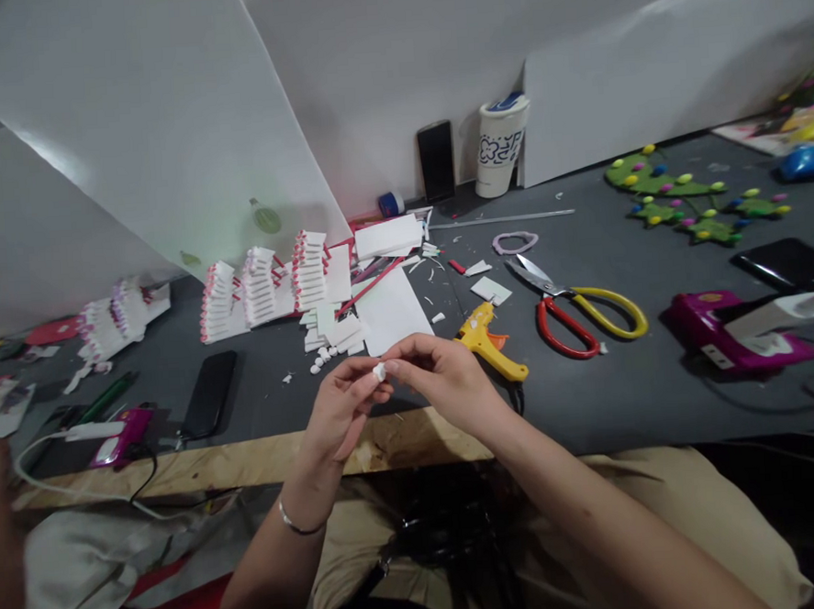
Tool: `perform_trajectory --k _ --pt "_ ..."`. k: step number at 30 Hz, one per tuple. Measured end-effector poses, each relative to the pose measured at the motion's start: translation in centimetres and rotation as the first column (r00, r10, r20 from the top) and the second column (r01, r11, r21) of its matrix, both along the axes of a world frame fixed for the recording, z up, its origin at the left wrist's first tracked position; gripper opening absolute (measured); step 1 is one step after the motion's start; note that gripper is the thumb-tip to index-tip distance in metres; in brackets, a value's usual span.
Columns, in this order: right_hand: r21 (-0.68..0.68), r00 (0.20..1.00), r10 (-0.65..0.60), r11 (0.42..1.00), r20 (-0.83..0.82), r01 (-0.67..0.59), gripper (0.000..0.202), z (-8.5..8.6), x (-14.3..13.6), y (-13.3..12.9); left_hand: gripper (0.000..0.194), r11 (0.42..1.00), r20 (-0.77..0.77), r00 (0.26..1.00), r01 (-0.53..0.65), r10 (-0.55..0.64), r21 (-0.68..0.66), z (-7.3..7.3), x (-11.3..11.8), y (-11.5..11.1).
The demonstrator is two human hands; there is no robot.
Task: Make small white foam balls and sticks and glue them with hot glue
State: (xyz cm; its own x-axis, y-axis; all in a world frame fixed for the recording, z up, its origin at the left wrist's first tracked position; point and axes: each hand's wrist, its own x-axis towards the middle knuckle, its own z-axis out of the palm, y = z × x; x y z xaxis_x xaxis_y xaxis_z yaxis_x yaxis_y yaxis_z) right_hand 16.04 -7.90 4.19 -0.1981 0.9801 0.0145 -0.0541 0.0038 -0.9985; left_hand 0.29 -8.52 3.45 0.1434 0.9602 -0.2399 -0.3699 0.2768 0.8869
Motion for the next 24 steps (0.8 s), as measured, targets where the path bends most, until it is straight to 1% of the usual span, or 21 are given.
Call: perform_trajectory --k 2,4,5,7,8,9,11,12,13,15,16,17,18,19,20,22,24 --pt "0.033 1.0 -0.005 0.999 0.003 0.005 0.018 -0.2 -0.2 0.0 0.028 0.999 0.04 0.999 0.013 -0.011 -0.047 -0.1 0.1 0.1" --pt "0.096 0.999 -0.027 0.995 0.034 0.023 0.019 -0.4 -0.1 0.0 0.029 0.994 0.083 0.996 0.026 -0.017 -0.108 -0.2 0.1 0.2" --pt "0.144 0.996 -0.051 0.989 0.079 0.039 0.019 -0.4 0.1 0.1 0.03 0.99 0.102 0.995 0.03 -0.015 -0.14 -0.3 0.1 0.2" --pt "0.27 0.96 -0.142 0.96 0.241 0.074 0.02 -0.1 1.4 0.3 0.03 0.98 0.136 0.991 0.037 -0.01 -0.197 -0.4 0.1 0.3" --pt "0.334 0.917 -0.2 0.939 0.346 0.079 0.019 0.1 2.3 0.4 0.028 0.975 0.151 0.989 0.039 -0.005 -0.219 -0.5 0.0 0.4" --pt "0.391 0.857 -0.264 0.917 0.443 0.08 0.018 0.2 3.4 0.5 0.026 0.97 0.163 0.987 0.041 -0.001 -0.239 -0.6 -0.1 0.6" --pt "0.41 0.749 -0.312 0.91 0.585 0.059 0.018 0.3 5.7 0.7 0.019 0.961 0.187 0.982 0.049 0.003 -0.272 -0.9 -0.3 1.0" --pt "0.389 0.686 -0.307 0.92 0.66 0.037 0.018 0.2 6.8 0.7 0.016 0.957 0.201 0.98 0.057 0.002 -0.284 -1.0 -0.3 1.4" --pt "0.381 0.603 -0.311 0.924 0.735 0.013 0.018 -0.2 7.6 0.6 0.013 0.952 0.217 0.976 0.071 -0.005 -0.298 -1.2 -0.4 1.8" --pt "0.4 0.419 -0.34 0.914 0.842 -0.064 0.02 -1.4 8.7 0.5 0.008 0.936 0.251 0.967 0.123 -0.038 -0.331 -1.5 -0.5 2.7" --pt "0.396 0.341 -0.339 0.911 0.877 -0.112 0.026 -2.1 9.0 0.4 0.006 0.927 0.269 0.962 0.15 -0.056 -0.344 -1.6 -0.4 3.2" --pt "0.38 0.274 -0.33 0.912 0.903 -0.153 0.037 -2.8 9.0 0.4 0.005 0.919 0.285 0.956 0.174 -0.071 -0.354 -1.6 -0.4 3.8" --pt "0.366 0.214 -0.33 0.916 0.919 -0.163 0.046 -3.6 8.9 0.5 0.003 0.913 0.299 0.951 0.19 -0.08 -0.361 -1.7 -0.3 4.3" --pt "0.347 0.167 -0.319 0.922 0.933 -0.171 0.052 -4.2 8.8 0.7 0.003 0.909 0.312 0.946 0.199 -0.082 -0.365 -1.7 -0.3 4.9" --pt "0.321 0.136 -0.3 0.93 0.944 -0.176 0.052 -4.8 8.6 0.9 0.002 0.907 0.325 0.942 0.204 -0.08 -0.37 -1.8 -0.2 5.4" --pt "0.264 0.113 -0.246 0.945 0.963 -0.191 0.037 -5.5 8.4 1.7 0.001 0.897 0.348 0.935 0.216 -0.075 -0.387 -1.8 0.0 6.4" --pt "0.223 0.126 -0.202 0.955 0.971 -0.193 0.018 -5.6 8.6 2.5 0.001 0.886 0.366 0.928 0.23 -0.074 -0.403 -2.0 0.1 7.2"
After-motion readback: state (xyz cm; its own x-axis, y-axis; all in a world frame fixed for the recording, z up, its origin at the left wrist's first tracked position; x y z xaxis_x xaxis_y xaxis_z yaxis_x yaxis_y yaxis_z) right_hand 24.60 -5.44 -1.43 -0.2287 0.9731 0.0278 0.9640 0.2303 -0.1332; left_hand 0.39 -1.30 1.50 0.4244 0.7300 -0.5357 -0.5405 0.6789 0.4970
